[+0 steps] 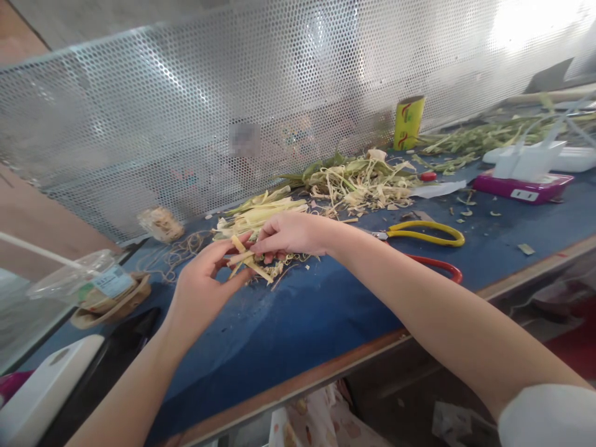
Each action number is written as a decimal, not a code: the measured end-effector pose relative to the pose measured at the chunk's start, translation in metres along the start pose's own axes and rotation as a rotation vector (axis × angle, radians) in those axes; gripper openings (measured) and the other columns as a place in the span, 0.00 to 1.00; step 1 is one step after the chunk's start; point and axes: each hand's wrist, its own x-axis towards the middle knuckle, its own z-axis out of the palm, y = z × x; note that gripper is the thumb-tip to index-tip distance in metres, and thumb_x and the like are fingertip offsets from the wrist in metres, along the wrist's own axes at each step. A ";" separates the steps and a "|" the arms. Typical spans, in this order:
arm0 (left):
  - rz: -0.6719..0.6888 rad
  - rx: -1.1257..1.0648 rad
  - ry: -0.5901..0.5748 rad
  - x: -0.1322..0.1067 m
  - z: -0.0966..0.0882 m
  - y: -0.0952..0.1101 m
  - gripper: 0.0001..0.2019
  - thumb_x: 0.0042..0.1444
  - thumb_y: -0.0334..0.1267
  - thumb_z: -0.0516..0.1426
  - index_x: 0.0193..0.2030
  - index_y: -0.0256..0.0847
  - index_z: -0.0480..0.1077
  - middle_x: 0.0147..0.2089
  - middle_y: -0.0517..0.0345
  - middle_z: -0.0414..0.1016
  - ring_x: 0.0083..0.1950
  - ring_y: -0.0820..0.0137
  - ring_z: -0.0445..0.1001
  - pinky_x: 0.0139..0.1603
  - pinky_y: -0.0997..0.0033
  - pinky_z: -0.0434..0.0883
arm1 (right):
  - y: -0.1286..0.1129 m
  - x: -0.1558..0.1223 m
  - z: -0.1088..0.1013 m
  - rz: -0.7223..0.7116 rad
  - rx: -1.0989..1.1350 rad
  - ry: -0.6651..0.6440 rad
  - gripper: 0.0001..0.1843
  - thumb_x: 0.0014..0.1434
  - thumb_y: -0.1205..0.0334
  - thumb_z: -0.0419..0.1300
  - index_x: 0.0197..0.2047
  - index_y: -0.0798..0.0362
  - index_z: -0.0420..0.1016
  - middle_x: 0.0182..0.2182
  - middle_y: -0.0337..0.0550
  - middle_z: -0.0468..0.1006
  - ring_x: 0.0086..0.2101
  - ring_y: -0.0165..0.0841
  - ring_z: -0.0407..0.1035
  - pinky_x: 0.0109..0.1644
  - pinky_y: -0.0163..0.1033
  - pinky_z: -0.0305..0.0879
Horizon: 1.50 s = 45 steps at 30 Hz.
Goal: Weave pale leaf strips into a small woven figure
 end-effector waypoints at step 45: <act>-0.573 -0.928 -0.120 0.005 -0.010 0.002 0.06 0.42 0.34 0.62 0.19 0.35 0.75 0.23 0.59 0.71 0.30 0.75 0.63 0.34 0.76 0.62 | -0.005 -0.004 0.010 -0.109 -0.516 0.191 0.22 0.55 0.47 0.51 0.23 0.56 0.70 0.14 0.32 0.54 0.16 0.22 0.49 0.20 0.31 0.45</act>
